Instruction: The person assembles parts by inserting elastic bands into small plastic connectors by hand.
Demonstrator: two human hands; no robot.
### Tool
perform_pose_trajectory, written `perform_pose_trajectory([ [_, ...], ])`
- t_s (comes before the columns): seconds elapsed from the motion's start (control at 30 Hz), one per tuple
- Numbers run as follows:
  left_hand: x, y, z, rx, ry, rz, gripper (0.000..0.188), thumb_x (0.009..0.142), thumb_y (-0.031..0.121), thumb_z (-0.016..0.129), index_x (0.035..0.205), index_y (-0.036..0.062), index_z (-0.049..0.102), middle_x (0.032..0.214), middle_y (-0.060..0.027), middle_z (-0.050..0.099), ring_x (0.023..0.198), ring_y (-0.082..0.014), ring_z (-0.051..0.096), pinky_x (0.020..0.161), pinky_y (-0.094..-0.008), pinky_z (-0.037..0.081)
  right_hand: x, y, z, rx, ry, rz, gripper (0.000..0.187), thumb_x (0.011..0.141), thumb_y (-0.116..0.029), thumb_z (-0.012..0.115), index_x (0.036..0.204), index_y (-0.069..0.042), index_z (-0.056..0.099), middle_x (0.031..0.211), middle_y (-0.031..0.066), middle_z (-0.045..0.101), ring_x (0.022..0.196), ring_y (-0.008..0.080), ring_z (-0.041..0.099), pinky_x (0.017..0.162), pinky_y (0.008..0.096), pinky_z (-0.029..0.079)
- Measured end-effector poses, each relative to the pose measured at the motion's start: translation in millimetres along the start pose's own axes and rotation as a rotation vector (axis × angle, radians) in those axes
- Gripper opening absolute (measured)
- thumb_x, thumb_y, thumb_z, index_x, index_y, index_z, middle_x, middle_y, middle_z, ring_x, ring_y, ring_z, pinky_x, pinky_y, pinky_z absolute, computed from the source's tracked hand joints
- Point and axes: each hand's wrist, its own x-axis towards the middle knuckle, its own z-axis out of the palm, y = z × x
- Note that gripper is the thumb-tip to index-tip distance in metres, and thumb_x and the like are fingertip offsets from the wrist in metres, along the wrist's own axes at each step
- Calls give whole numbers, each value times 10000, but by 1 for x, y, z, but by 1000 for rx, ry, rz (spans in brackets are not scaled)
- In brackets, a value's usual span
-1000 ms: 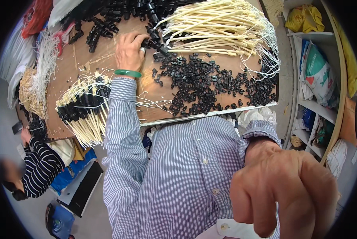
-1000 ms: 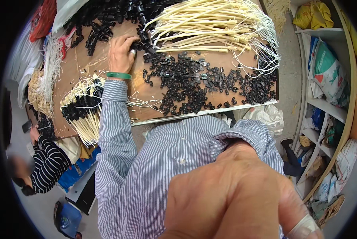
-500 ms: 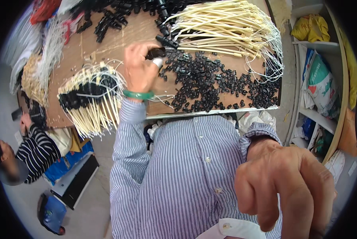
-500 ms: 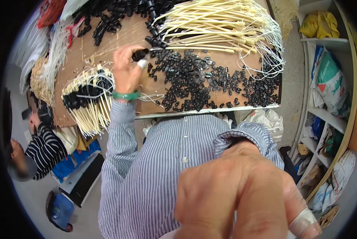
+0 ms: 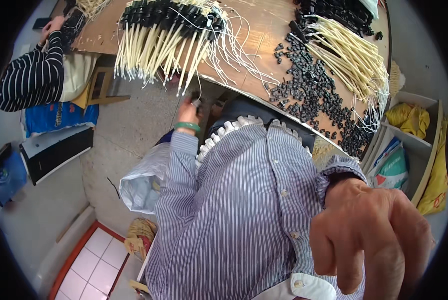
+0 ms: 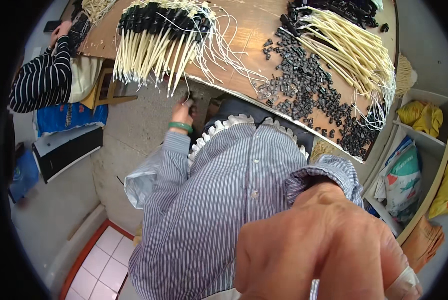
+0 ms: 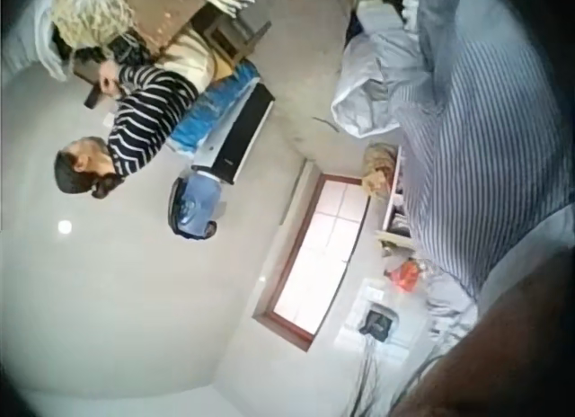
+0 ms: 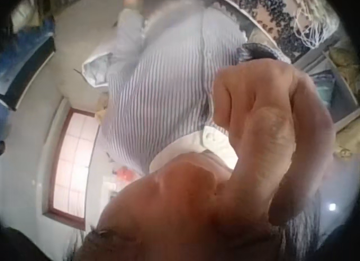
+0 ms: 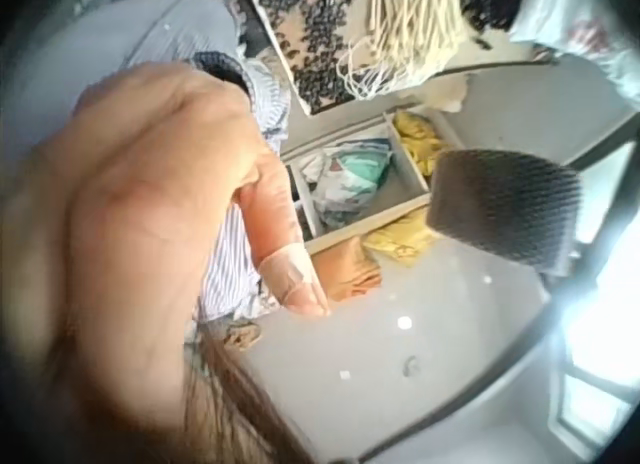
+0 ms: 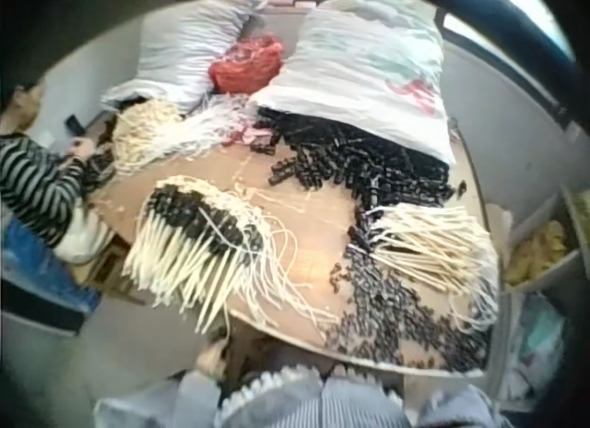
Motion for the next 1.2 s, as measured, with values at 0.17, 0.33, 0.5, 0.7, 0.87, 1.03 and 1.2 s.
perform_pose_trajectory([
  [0.17, 93, 21, -60, -406, 26, 195, 223, 931, 174, 570, 1125, 68, 544, 941, -77, 611, 768, -182, 598, 645, -307, 529, 4, 19, 12, -57, -42, -81, 251, 1010, -200, 352, 924, -94, 563, 943, 148, 641, 533, 239, 547, 422, 321, 304],
  [0.33, 29, 25, -15, 886, -429, 213, 295, 909, 101, 514, 1170, 39, 636, 1041, -88, 696, 886, -156, 659, 750, -294, 522, -15, 20, 1, -219, 3, -293, 260, 1015, -234, 365, 967, -98, 582, 949, 168, 643, 534, 222, 553, 419, 308, 310],
  [0.5, -102, 100, 86, 720, -1027, 206, 316, 811, -42, 524, 1108, -25, 630, 906, -80, 666, 819, -134, 627, 730, -261, 514, -13, 6, -54, -359, -40, -497, 367, 993, -370, 391, 1110, -59, 547, 943, 197, 645, 579, 167, 578, 423, 258, 360],
  [0.7, -83, 142, 222, 883, -765, 1147, 406, 724, -39, 593, 1106, 90, 647, 1008, -99, 652, 933, -257, 635, 787, -334, 515, -60, -69, -93, -604, 364, -369, 664, 938, -559, 452, 1265, 18, 485, 912, 190, 652, 611, 77, 563, 456, 193, 445],
  [0.87, -15, 143, 283, 1148, -558, 1519, 411, 662, -66, 591, 1022, 119, 665, 1083, -72, 608, 1023, -290, 558, 854, -379, 476, -118, -187, -161, -1886, 1429, -65, 356, 938, -324, 498, 1100, -48, 653, 910, 81, 679, 732, 135, 624, 672, 263, 508],
  [1.03, -10, 147, 299, 1232, -643, 1432, 336, 635, -85, 573, 914, 93, 638, 1060, -63, 596, 982, -287, 557, 838, -386, 468, -156, -271, -238, -2541, 1460, 555, 367, 941, -382, 467, 966, -98, 698, 891, 127, 691, 887, 261, 645, 859, 401, 471],
  [1.2, -2, 149, 297, 1286, -609, 1450, 317, 669, -89, 564, 915, 103, 616, 1079, -56, 611, 991, -281, 578, 812, -384, 481, -154, -259, -237, -2395, 1416, 983, 532, 943, -484, 362, 952, -70, 696, 897, 166, 687, 835, 305, 655, 824, 451, 475],
])
